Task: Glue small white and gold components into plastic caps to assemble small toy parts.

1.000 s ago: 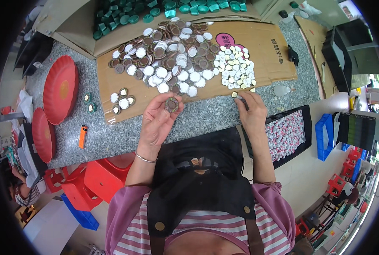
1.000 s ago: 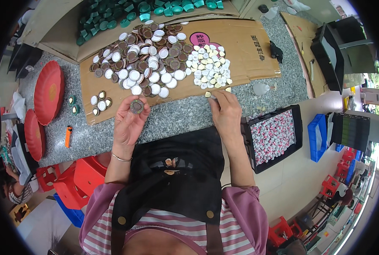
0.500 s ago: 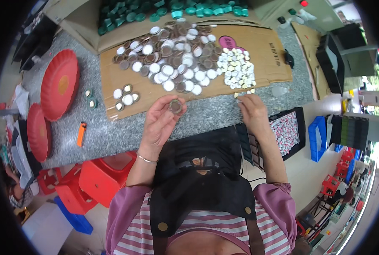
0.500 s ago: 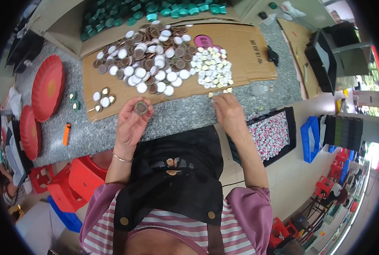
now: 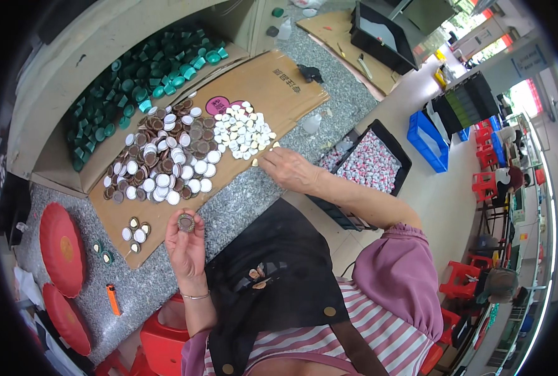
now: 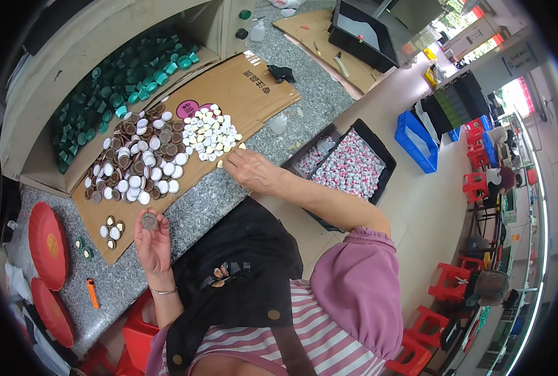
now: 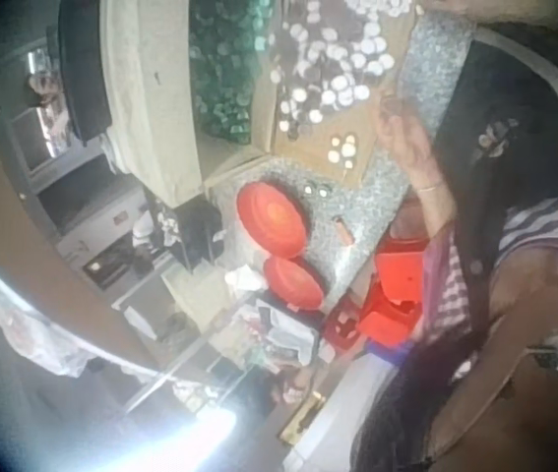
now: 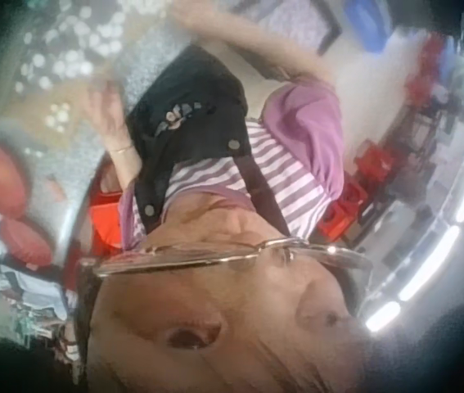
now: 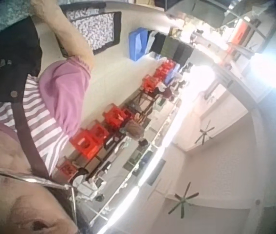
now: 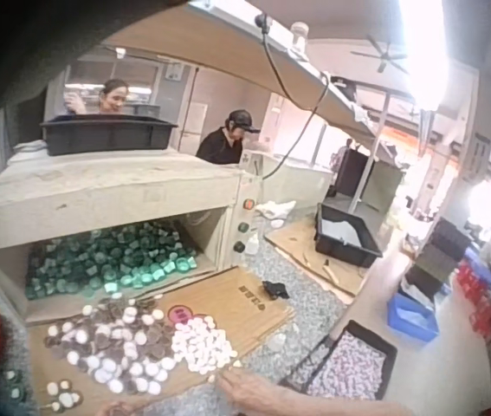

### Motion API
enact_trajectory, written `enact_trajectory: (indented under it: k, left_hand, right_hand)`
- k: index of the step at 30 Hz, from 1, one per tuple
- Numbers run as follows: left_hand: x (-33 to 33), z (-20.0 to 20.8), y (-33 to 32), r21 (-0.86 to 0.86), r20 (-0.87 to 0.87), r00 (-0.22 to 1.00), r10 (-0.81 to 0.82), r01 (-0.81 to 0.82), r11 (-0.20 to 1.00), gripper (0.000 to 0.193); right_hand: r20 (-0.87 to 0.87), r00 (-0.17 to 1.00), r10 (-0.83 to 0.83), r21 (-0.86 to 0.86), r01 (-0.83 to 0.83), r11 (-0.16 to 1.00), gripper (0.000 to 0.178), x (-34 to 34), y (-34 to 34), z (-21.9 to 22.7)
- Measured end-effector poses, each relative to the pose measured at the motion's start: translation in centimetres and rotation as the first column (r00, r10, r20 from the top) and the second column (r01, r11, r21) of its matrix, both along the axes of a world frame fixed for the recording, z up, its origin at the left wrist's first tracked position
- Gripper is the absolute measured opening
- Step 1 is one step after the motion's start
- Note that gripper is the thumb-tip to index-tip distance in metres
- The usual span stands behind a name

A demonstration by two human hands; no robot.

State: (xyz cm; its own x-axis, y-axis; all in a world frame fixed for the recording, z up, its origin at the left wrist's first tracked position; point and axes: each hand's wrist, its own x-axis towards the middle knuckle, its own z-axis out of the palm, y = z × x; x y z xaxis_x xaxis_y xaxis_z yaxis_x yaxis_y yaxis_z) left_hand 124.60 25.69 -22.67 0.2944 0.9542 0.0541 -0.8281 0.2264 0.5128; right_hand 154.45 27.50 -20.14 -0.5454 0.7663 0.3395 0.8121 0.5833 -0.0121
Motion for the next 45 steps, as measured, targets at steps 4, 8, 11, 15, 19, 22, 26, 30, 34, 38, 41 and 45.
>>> enact_trajectory:
  k: [4, 8, 11, 15, 19, 22, 26, 30, 34, 38, 41, 45]
  left_hand:
    - [-0.5, -0.1, -0.3, -0.052, 0.005, 1.0, 0.0, 0.0, 0.999, 0.042]
    - [-0.6, -0.4, -1.2, -0.121, 0.002, 1.0, 0.03, -0.029, 0.992, 0.04]
    - [-0.1, 0.2, -0.7, -0.057, 0.02, 1.0, -0.024, 0.025, 0.998, 0.039]
    - [0.9, -0.3, 0.2, -0.075, 0.092, 0.993, -0.068, 0.075, 0.994, 0.037]
    - [1.0, -0.6, -0.5, -0.119, 0.08, 0.996, -0.028, 0.038, 0.992, 0.036]
    - [0.7, -0.3, -0.2, -0.085, 0.095, 0.994, -0.046, 0.054, 0.995, 0.035]
    - [0.3, -0.3, 0.1, -0.088, 0.066, 0.996, -0.061, 0.067, 0.994, 0.035]
    - [0.6, 0.0, 0.3, -0.098, -0.002, 1.0, -0.02, 0.019, 0.995, 0.035]
    - [0.7, -0.3, 0.4, -0.1, -0.019, 1.0, 0.007, -0.009, 0.995, 0.036]
    - [0.8, -0.4, 0.4, -0.107, -0.029, 1.0, -0.011, 0.008, 0.994, 0.035]
    - [1.0, -0.5, 0.5, -0.114, -0.043, 0.999, -0.006, 0.001, 0.993, 0.036]
    - [1.1, 0.0, 0.5, -0.112, -0.055, 0.998, 0.003, -0.009, 0.994, 0.036]
  right_hand:
    - [-0.376, 0.921, -0.101, -0.143, 0.049, 0.988, 0.018, -3.1, -1.3, 1.3]
    - [-0.285, 0.959, 0.017, -0.232, -0.086, 0.969, 0.015, -6.2, -1.8, 0.8]
    - [-0.215, 0.976, 0.015, -0.22, -0.063, 0.973, 0.011, -6.3, -1.2, 0.7]
    - [-0.36, 0.923, -0.131, -0.377, -0.015, 0.926, 0.014, -5.9, -0.5, 1.7]
    - [-0.587, 0.722, -0.366, -0.657, -0.16, 0.737, 0.015, -8.2, -0.1, 2.7]
    - [-0.698, 0.413, -0.585, -0.715, -0.365, 0.596, 0.014, -9.3, 0.4, 2.7]
    - [-0.632, 0.338, -0.697, -0.761, -0.442, 0.475, 0.015, -10.7, 0.8, 3.7]
    - [-0.679, 0.306, -0.667, -0.7, -0.544, 0.463, 0.014, -11.9, 1.7, 3.6]
    - [-0.673, 0.352, -0.65, -0.714, -0.539, 0.448, 0.014, -12.1, 2.3, 3.4]
    - [-0.671, 0.321, -0.668, -0.694, -0.589, 0.413, 0.014, -12.1, 2.5, 2.8]
    - [-0.643, 0.339, -0.687, -0.73, -0.545, 0.414, 0.014, -12.3, 2.3, 3.0]
    - [-0.664, 0.357, -0.657, -0.724, -0.526, 0.446, 0.012, -12.5, 2.3, 3.1]
